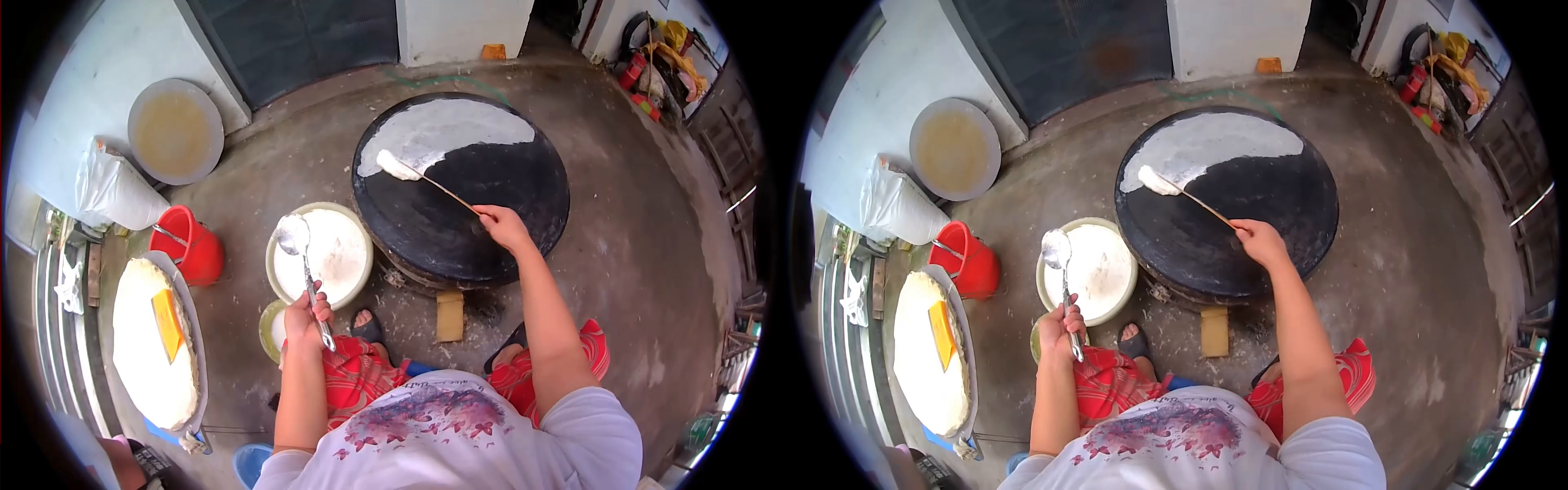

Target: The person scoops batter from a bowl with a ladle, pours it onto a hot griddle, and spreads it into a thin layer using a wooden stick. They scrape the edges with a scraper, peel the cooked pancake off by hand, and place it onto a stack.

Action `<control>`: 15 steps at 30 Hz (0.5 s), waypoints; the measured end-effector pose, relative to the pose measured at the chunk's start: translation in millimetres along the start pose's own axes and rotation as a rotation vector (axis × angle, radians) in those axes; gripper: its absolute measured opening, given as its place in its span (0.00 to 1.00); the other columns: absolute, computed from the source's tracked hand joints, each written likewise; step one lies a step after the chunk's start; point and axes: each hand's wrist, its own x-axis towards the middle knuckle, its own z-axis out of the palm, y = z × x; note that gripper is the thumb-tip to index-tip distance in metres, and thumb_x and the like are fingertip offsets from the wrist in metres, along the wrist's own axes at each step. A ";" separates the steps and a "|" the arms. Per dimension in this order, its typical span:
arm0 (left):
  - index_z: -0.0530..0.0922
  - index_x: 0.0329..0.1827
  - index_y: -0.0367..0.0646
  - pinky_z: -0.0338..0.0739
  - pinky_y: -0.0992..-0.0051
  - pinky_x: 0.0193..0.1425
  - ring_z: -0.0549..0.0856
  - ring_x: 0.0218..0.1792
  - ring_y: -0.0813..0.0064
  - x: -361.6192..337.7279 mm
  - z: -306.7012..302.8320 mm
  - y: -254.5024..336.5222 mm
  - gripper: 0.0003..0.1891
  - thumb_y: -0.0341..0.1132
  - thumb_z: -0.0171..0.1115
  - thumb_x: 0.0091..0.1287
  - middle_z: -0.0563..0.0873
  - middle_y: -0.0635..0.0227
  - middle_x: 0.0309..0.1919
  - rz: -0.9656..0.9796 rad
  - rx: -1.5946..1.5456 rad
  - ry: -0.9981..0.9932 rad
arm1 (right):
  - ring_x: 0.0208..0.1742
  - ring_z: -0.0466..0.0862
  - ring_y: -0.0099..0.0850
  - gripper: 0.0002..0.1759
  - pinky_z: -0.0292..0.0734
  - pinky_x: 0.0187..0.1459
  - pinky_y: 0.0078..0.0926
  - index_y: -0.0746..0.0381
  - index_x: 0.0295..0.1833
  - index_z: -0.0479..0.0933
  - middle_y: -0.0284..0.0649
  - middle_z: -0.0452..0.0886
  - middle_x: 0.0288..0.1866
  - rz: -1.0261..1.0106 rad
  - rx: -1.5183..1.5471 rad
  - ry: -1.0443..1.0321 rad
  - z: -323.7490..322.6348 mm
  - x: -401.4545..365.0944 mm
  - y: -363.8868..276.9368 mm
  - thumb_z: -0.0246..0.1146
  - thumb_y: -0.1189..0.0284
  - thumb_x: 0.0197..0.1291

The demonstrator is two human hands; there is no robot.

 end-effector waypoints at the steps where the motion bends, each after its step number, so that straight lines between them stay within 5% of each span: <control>1: 0.68 0.47 0.39 0.61 0.84 0.17 0.64 0.17 0.82 2.2 0.1 0.7 0.13 0.36 0.38 0.69 0.70 0.68 0.25 0.003 -0.006 -0.006 | 0.44 0.79 0.37 0.14 0.72 0.46 0.28 0.52 0.49 0.76 0.43 0.80 0.41 -0.007 -0.005 0.000 1.4 0.6 -0.4 0.55 0.68 0.56; 3: 0.68 0.47 0.39 0.61 0.84 0.17 0.65 0.17 0.82 2.5 -3.7 -0.1 0.13 0.36 0.38 0.69 0.70 0.68 0.25 0.012 0.025 -0.037 | 0.43 0.79 0.37 0.14 0.72 0.45 0.27 0.52 0.49 0.76 0.43 0.80 0.41 0.025 -0.091 0.199 12.2 -1.9 4.2 0.55 0.69 0.56; 11: 0.67 0.47 0.38 0.61 0.84 0.18 0.64 0.17 0.82 1.2 -4.1 1.6 0.14 0.36 0.37 0.69 0.70 0.67 0.26 0.005 0.010 -0.039 | 0.44 0.78 0.40 0.14 0.72 0.46 0.30 0.45 0.48 0.77 0.41 0.79 0.42 0.034 -0.345 0.003 6.3 -35.7 -46.9 0.56 0.66 0.56; 15: 0.67 0.48 0.37 0.61 0.83 0.18 0.65 0.18 0.82 -1.6 -10.3 2.3 0.14 0.36 0.37 0.69 0.70 0.67 0.26 0.013 0.030 -0.052 | 0.45 0.78 0.39 0.14 0.72 0.46 0.28 0.45 0.50 0.76 0.42 0.79 0.43 0.106 -0.385 0.249 9.3 -41.6 3.6 0.55 0.66 0.57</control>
